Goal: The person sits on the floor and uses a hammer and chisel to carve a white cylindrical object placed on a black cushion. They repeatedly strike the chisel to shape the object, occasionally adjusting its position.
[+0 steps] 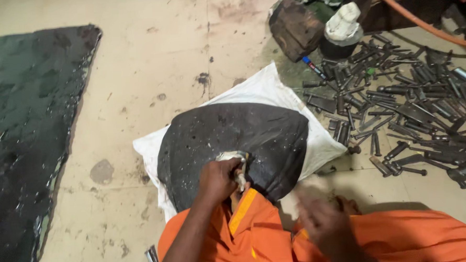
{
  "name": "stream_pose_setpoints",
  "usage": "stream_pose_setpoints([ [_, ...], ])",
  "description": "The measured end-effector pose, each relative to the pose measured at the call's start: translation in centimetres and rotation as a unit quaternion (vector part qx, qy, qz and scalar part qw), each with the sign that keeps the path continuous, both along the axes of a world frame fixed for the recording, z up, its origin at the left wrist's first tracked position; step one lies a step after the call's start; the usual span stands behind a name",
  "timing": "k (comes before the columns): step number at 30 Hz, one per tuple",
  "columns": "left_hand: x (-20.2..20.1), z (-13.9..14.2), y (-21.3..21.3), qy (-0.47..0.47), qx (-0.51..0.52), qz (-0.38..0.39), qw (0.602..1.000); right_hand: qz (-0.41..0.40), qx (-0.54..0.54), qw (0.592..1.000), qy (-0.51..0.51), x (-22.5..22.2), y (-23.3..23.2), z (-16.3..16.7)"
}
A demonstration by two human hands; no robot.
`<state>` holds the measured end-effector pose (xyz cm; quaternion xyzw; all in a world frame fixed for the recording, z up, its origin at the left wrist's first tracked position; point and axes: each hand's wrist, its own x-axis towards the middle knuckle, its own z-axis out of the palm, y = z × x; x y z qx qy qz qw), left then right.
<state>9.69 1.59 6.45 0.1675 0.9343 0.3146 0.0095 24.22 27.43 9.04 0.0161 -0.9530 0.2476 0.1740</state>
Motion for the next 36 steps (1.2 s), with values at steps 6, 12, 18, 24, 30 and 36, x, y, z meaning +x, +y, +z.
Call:
stream_pose_setpoints([
  [6, 0.0, 0.3, 0.4, 0.016, 0.015, -0.030, 0.999, -0.106, -0.059, 0.991, -0.065, 0.7, 0.2, -1.0],
  [12, -0.3, 0.6, 0.9, 0.014, -0.033, -0.058, 0.998, -0.070, -0.122, 0.989, -0.056, 1.9, 0.0, -4.0],
  [18, -0.2, 0.3, 1.3, 0.036, -0.015, -0.069, 0.997, 0.025, 0.018, 0.999, 0.038, 2.6, 0.5, -5.7],
  [24, -0.2, -0.2, 1.6, 0.014, -0.057, -0.063, 0.996, 0.017, -0.148, 0.988, 0.042, 2.7, -0.3, -5.5],
  [30, 0.1, 0.5, 2.2, 0.022, -0.063, -0.088, 0.994, -0.090, -0.165, 0.982, 0.012, 3.7, -0.6, -7.0],
  [36, 0.1, 2.3, 0.9, -0.010, -0.015, -0.004, 1.000, -0.070, -0.247, 0.965, -0.061, 3.6, -0.8, -6.8],
])
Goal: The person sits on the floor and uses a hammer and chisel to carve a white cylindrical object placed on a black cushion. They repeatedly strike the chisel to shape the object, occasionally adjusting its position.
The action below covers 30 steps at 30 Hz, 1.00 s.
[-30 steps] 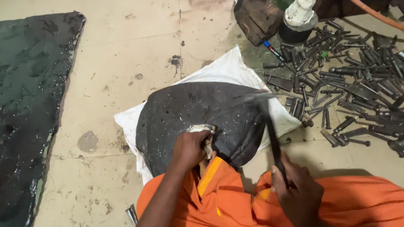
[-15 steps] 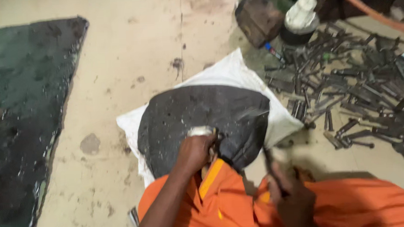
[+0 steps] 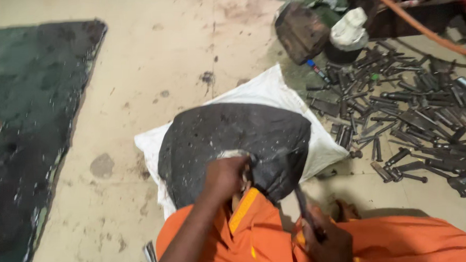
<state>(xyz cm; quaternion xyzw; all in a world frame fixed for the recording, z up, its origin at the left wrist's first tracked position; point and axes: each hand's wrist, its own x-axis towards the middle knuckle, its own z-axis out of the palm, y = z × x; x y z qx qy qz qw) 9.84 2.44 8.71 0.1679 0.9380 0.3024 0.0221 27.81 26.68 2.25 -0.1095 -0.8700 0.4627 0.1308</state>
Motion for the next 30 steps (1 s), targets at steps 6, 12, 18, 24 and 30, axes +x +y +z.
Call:
stream_pose_setpoints([
  [6, -0.9, -0.4, -5.7, -0.040, 0.288, 0.164, 0.943, 0.048, 0.061, 0.997, -0.003, -2.0, 0.4, 5.5],
  [12, 0.0, -3.2, -6.0, -0.069, 0.279, 0.135, 0.948, 0.079, 0.098, 0.979, -0.160, -5.6, -1.3, 11.0],
  [18, -0.1, -3.8, -6.3, -0.056, 0.226, 0.104, 0.967, 0.180, 0.024, 0.983, 0.016, -7.7, -1.9, 16.2],
  [24, -0.2, -4.4, -6.9, -0.030, 0.263, 0.064, 0.962, 0.272, 0.114, 0.952, 0.086, -9.1, -3.0, 17.0],
  [30, 0.2, -6.6, -7.4, -0.064, 0.378, 0.086, 0.920, 0.302, 0.198, 0.930, 0.072, -11.0, -4.0, 17.4],
])
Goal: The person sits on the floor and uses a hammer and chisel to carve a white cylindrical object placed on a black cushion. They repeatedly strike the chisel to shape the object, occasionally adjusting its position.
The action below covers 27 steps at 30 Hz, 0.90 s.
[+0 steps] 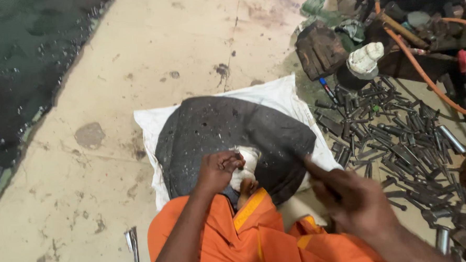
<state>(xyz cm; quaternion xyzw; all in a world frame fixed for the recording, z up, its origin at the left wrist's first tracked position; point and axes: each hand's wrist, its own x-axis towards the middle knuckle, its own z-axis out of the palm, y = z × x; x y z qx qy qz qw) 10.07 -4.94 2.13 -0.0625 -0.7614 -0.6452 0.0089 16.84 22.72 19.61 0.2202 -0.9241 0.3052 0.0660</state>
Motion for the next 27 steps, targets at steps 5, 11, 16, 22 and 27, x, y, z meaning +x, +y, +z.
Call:
stream_pose_setpoints([
  [5, 0.1, -2.0, -0.5, -0.036, 0.038, 0.018, 0.998, 0.024, 0.081, 0.984, -0.157, -0.7, -1.9, 2.4],
  [11, 0.4, -3.8, -1.1, -0.069, 0.175, 0.002, 0.982, 0.074, 0.143, 0.986, 0.033, -2.8, -4.1, 3.8],
  [16, 0.7, -4.5, -1.4, -0.113, 0.179, 0.027, 0.977, 0.148, 0.274, 0.948, -0.068, -3.8, -5.2, 4.0],
  [22, 1.0, -4.3, -1.5, -0.121, 0.215, 0.042, 0.968, 0.044, 0.230, 0.956, -0.176, -5.3, -5.5, 3.9],
  [27, 0.9, -4.2, -1.3, -0.126, 0.200, 0.041, 0.971, 0.185, 0.409, 0.891, 0.064, -6.1, -6.1, 2.8],
])
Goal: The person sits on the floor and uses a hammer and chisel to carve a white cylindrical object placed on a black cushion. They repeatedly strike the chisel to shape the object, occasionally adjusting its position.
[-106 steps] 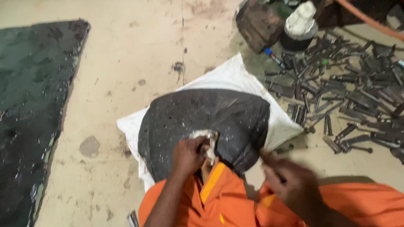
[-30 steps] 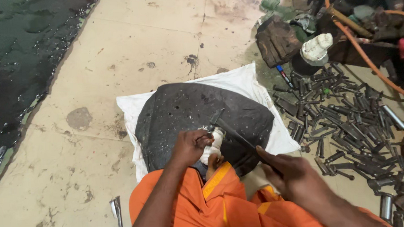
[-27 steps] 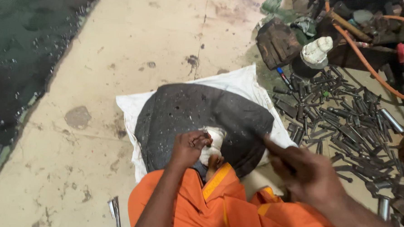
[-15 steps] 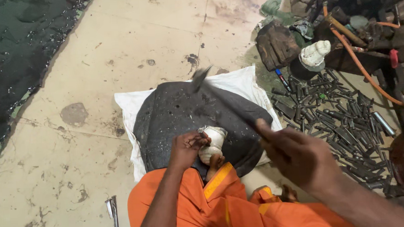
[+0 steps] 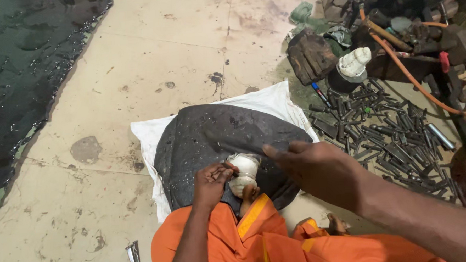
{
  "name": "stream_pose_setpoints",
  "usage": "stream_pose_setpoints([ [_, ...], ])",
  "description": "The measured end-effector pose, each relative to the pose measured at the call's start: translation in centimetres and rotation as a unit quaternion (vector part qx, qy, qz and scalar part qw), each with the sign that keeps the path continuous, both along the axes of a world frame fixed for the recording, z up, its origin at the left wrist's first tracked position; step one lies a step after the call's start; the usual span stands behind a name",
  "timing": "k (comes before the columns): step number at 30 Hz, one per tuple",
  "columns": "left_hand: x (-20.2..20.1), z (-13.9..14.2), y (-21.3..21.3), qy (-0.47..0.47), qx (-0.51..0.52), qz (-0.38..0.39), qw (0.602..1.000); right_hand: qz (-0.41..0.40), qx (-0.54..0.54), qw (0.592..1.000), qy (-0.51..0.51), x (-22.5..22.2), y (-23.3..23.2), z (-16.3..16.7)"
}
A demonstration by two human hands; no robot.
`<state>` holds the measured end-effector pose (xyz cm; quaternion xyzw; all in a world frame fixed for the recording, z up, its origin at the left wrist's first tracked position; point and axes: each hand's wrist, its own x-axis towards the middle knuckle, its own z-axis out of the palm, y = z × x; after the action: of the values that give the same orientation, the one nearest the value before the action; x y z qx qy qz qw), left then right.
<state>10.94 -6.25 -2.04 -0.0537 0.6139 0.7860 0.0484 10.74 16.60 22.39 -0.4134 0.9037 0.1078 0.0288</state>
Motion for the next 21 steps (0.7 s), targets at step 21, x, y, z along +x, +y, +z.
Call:
stream_pose_setpoints([
  [21, -0.6, 0.6, 1.2, -0.015, -0.030, -0.008, 0.999, 0.022, -0.221, 0.972, -0.076, 0.6, 2.5, 2.3],
])
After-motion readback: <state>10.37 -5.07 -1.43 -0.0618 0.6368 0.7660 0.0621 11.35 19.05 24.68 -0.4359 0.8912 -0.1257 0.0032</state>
